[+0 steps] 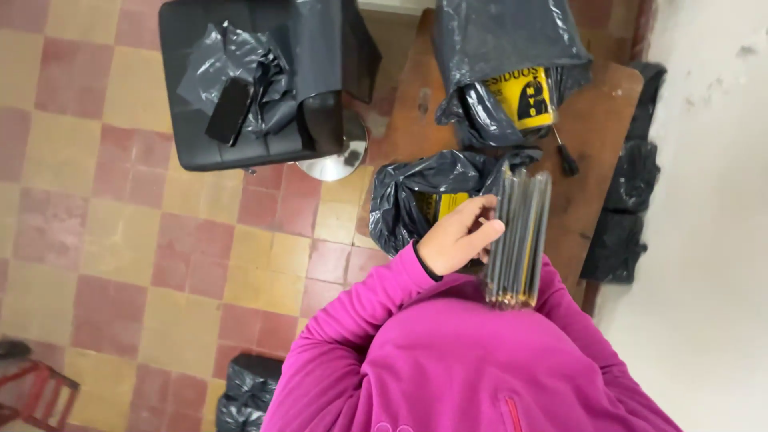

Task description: The person opens a black plastic bag with a screwdriver, then repeatedly places stacks of packaged trash bags into the opened bag. The person handles the packages one at a time and arranges them inside the bag on a wooden table.

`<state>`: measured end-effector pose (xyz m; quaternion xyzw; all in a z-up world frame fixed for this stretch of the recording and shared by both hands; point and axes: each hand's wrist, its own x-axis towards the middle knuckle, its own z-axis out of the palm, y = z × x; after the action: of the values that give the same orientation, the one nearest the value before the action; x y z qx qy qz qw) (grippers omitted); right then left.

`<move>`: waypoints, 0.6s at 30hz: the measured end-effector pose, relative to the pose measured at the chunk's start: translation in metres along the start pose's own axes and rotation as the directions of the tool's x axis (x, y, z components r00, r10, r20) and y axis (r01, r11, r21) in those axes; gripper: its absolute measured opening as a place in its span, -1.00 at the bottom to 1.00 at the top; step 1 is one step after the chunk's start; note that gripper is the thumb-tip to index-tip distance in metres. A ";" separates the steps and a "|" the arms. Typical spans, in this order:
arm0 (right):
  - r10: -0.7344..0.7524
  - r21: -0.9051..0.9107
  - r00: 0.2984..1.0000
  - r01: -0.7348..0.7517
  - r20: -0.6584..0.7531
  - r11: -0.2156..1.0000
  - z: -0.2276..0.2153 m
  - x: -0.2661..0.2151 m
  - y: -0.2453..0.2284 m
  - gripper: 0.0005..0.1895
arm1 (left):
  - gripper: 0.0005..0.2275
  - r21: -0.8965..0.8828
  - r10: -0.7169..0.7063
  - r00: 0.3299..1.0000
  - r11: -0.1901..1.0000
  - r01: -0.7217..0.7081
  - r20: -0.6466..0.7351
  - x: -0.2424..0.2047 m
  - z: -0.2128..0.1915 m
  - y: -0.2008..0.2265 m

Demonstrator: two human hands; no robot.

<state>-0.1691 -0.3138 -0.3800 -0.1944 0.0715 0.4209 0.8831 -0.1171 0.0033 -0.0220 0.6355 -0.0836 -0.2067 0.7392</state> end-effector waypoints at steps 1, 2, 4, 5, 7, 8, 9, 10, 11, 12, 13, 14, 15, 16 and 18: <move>0.001 0.030 0.996 0.002 -0.086 1.000 0.039 -0.010 -0.009 -0.63 | -0.53 -0.092 -0.032 0.999 0.995 0.033 0.016 -0.001 0.000 0.000; 0.002 0.059 0.985 0.008 -0.171 0.998 0.078 -0.020 -0.018 -0.59 | -0.50 -0.182 -0.060 0.998 0.981 0.066 0.036 -0.001 0.001 0.001; 0.030 0.083 0.988 -0.017 -0.151 0.996 0.088 -0.023 -0.019 -0.58 | -0.47 -0.105 0.051 0.999 0.993 -0.051 0.004 -0.007 0.000 0.014; 0.051 0.111 0.990 -0.036 -0.132 0.993 0.093 -0.027 -0.020 -0.57 | -0.43 -0.023 0.160 0.987 0.987 -0.160 -0.011 -0.010 0.001 0.021; 0.080 0.150 0.992 -0.065 -0.101 0.987 0.093 -0.033 -0.023 -0.56 | -0.41 0.084 0.219 0.976 0.973 -0.217 -0.019 -0.018 -0.001 0.063; 0.105 0.191 0.992 -0.091 -0.066 0.977 0.092 -0.035 -0.025 -0.55 | -0.38 0.193 0.276 0.961 0.944 -0.267 -0.018 -0.022 -0.001 0.085; 0.105 0.192 0.992 -0.090 -0.068 0.977 0.086 -0.039 -0.026 -0.55 | -0.38 0.191 0.275 0.961 0.945 -0.266 -0.018 -0.023 0.000 0.082; 0.128 0.236 0.991 -0.117 -0.033 0.965 0.080 -0.042 -0.026 -0.54 | -0.44 0.309 0.301 0.954 0.907 -0.285 -0.003 -0.023 0.001 0.079; 0.151 0.278 0.989 -0.145 0.002 0.950 0.074 -0.046 -0.027 -0.53 | -0.50 0.422 0.325 0.946 0.855 -0.300 0.014 -0.023 0.002 0.076; 0.151 0.278 0.988 -0.145 0.000 0.949 0.077 -0.047 -0.029 -0.53 | -0.50 0.421 0.324 0.946 0.856 -0.299 0.013 -0.021 0.002 0.075; 0.134 0.280 0.991 -0.128 -0.005 0.951 0.079 -0.050 -0.026 -0.52 | -0.62 0.480 0.355 0.934 0.815 -0.324 0.027 -0.021 0.003 0.074; 0.118 0.281 0.993 -0.110 -0.009 0.953 0.081 -0.054 -0.021 -0.52 | -0.75 0.536 0.385 0.922 0.770 -0.347 0.043 -0.020 0.005 0.072; 0.105 0.284 0.994 -0.096 -0.015 0.954 0.085 -0.057 -0.018 -0.52 | -0.75 0.532 0.378 0.925 0.774 -0.342 0.046 -0.019 0.008 0.075; 0.092 0.286 0.996 -0.082 -0.021 0.955 0.089 -0.060 -0.015 -0.52 | -0.82 0.537 0.374 0.927 0.776 -0.329 0.027 -0.019 0.012 0.077; 0.056 0.281 0.998 -0.047 -0.024 0.959 0.093 -0.057 -0.015 -0.51 | -0.82 0.545 0.374 0.927 0.774 -0.324 0.019 -0.014 0.013 0.079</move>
<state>-0.1977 -0.3257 -0.2741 -0.0721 0.1492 0.4264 0.8892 -0.1190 0.0056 0.0589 0.7990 -0.2213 -0.0053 0.5591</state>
